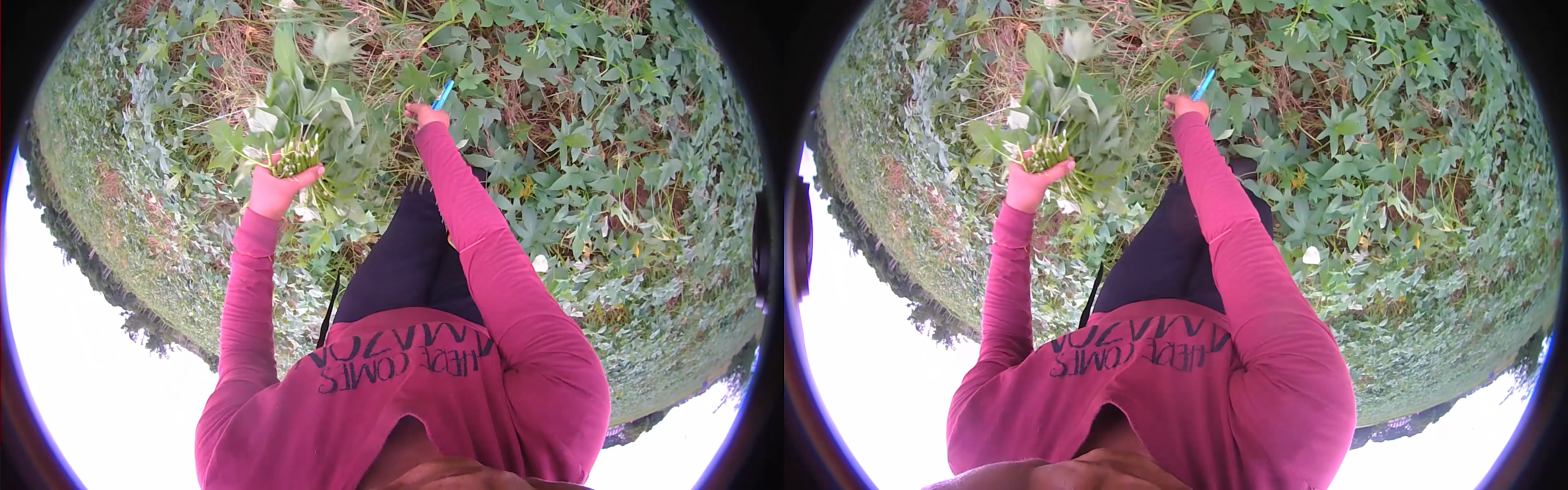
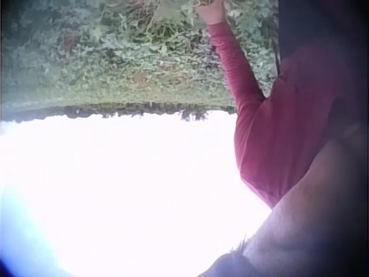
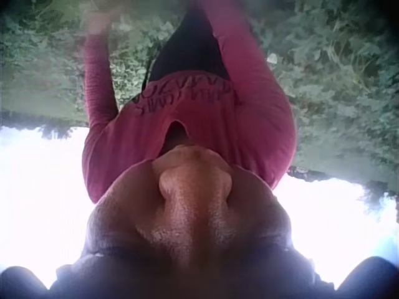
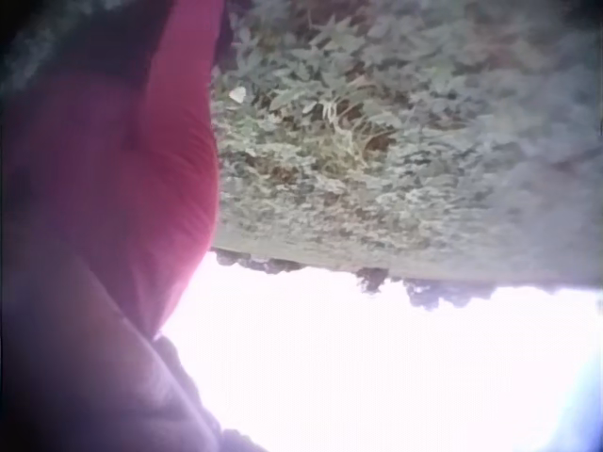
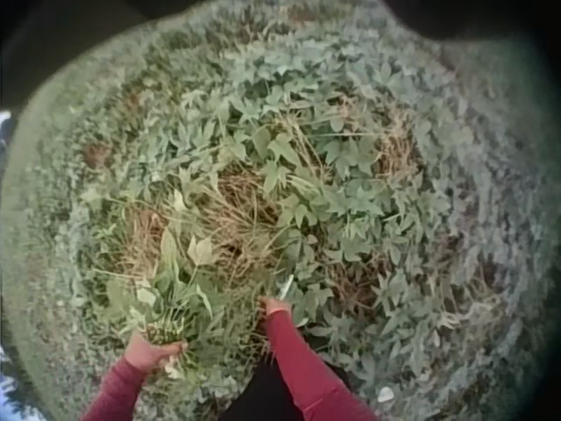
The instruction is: The person harvests bunches of leafy stems by hand and using a tool to cut additional stems from a field.
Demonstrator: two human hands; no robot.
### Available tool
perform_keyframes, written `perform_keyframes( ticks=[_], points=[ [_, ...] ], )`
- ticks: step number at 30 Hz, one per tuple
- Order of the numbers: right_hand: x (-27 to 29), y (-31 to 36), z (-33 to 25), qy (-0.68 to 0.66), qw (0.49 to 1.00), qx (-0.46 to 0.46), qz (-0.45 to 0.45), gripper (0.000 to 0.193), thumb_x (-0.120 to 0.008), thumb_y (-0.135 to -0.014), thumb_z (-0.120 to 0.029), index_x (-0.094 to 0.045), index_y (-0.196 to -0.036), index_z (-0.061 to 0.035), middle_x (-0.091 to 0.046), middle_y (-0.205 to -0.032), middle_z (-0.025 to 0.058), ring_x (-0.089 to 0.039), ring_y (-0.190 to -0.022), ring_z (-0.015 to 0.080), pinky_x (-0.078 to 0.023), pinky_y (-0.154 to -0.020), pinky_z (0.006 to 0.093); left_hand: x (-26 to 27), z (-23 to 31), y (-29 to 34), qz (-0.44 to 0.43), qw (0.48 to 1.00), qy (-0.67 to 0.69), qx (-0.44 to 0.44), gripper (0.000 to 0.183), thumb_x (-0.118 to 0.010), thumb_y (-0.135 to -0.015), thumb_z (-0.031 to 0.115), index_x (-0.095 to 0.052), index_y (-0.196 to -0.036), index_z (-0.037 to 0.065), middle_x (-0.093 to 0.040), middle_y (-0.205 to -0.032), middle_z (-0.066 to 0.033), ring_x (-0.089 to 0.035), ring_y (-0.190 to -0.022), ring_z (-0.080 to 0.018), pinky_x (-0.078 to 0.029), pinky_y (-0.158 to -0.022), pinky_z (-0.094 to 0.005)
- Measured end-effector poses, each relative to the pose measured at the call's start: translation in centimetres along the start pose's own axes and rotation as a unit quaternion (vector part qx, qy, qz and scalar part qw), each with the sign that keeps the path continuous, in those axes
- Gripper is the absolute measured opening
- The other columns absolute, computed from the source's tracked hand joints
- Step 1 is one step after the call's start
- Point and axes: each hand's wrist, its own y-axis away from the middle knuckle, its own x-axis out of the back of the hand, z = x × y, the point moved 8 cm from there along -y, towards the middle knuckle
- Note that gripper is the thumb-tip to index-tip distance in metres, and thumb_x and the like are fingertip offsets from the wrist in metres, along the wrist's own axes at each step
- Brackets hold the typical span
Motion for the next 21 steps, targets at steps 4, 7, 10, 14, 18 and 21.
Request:
perform_keyframes(
  ticks=[4, 7, 10, 14, 18, 21],
  points=[
    [6.1, 2.9, 0.6, -0.131, 0.988, 0.034, 0.078, 0.035, -0.086, -0.072, -0.022, -0.061, -0.085, -0.0018, -0.065, -0.070, 0.0079, -0.061, -0.053, 0.0179, -0.046, -0.045, 0.0303, -3.9, -6.9, 1.0, -0.049, 0.992, 0.042, 0.104, 0.046, -0.089, -0.069, 0.017, -0.068, -0.105, -0.003, -0.072, -0.095, -0.0065, -0.067, -0.085, -0.0115, -0.052, -0.081, -0.0277],
    [6.5, 3.1, -2.3, -0.064, 0.989, 0.043, 0.129, 0.053, -0.093, -0.062, -0.035, -0.059, -0.085, -0.0013, -0.061, -0.068, 0.0076, -0.054, -0.051, 0.0164, -0.045, -0.046, 0.0309, -6.5, -9.0, 1.4, -0.097, 0.984, -0.105, 0.104, 0.047, -0.089, -0.068, 0.019, -0.069, -0.105, -0.002, -0.073, -0.096, -0.0066, -0.067, -0.085, -0.0125, -0.051, -0.083, -0.0287],
    [2.4, 1.3, -2.7, -0.052, 0.989, 0.013, 0.139, 0.067, -0.097, -0.053, -0.038, -0.061, -0.088, 0.0060, -0.061, -0.070, 0.0096, -0.054, -0.053, 0.0181, -0.045, -0.047, 0.0336, -8.7, -5.6, 2.4, -0.114, 0.973, -0.130, 0.156, 0.061, -0.092, -0.066, 0.023, -0.063, -0.109, -0.010, -0.070, -0.096, -0.0092, -0.065, -0.088, -0.0144, -0.051, -0.088, -0.0297],
    [-2.4, -1.7, -2.6, -0.049, 0.986, 0.008, 0.158, 0.067, -0.097, -0.051, -0.033, -0.062, -0.088, 0.0098, -0.065, -0.076, 0.0140, -0.059, -0.056, 0.0227, -0.049, -0.053, 0.0367, -9.6, -6.8, 1.5, -0.149, 0.980, -0.060, 0.118, 0.053, -0.089, -0.068, 0.019, -0.065, -0.109, -0.005, -0.072, -0.095, -0.0076, -0.066, -0.086, -0.0128, -0.052, -0.084, -0.0288],
    [-4.4, -3.0, -2.1, -0.078, 0.995, -0.006, 0.058, 0.054, -0.094, -0.057, -0.023, -0.063, -0.088, 0.0085, -0.067, -0.077, 0.0146, -0.063, -0.064, 0.0256, -0.052, -0.061, 0.0367, -9.5, -8.2, 1.5, -0.185, 0.973, 0.058, 0.123, 0.039, -0.080, -0.076, 0.003, -0.064, -0.110, -0.004, -0.073, -0.098, -0.0102, -0.068, -0.089, -0.0127, -0.054, -0.084, -0.0280],
    [3.4, -4.8, -3.4, 0.037, 0.994, 0.068, 0.074, 0.033, -0.086, -0.062, -0.009, -0.066, -0.086, 0.0014, -0.067, -0.077, 0.0096, -0.062, -0.061, 0.0197, -0.051, -0.057, 0.0340, -10.8, -6.9, 0.6, -0.221, 0.954, 0.123, 0.161, 0.046, -0.079, -0.075, -0.003, -0.058, -0.116, -0.010, -0.071, -0.106, -0.0153, -0.070, -0.094, -0.0193, -0.055, -0.089, -0.0304]
  ],
)
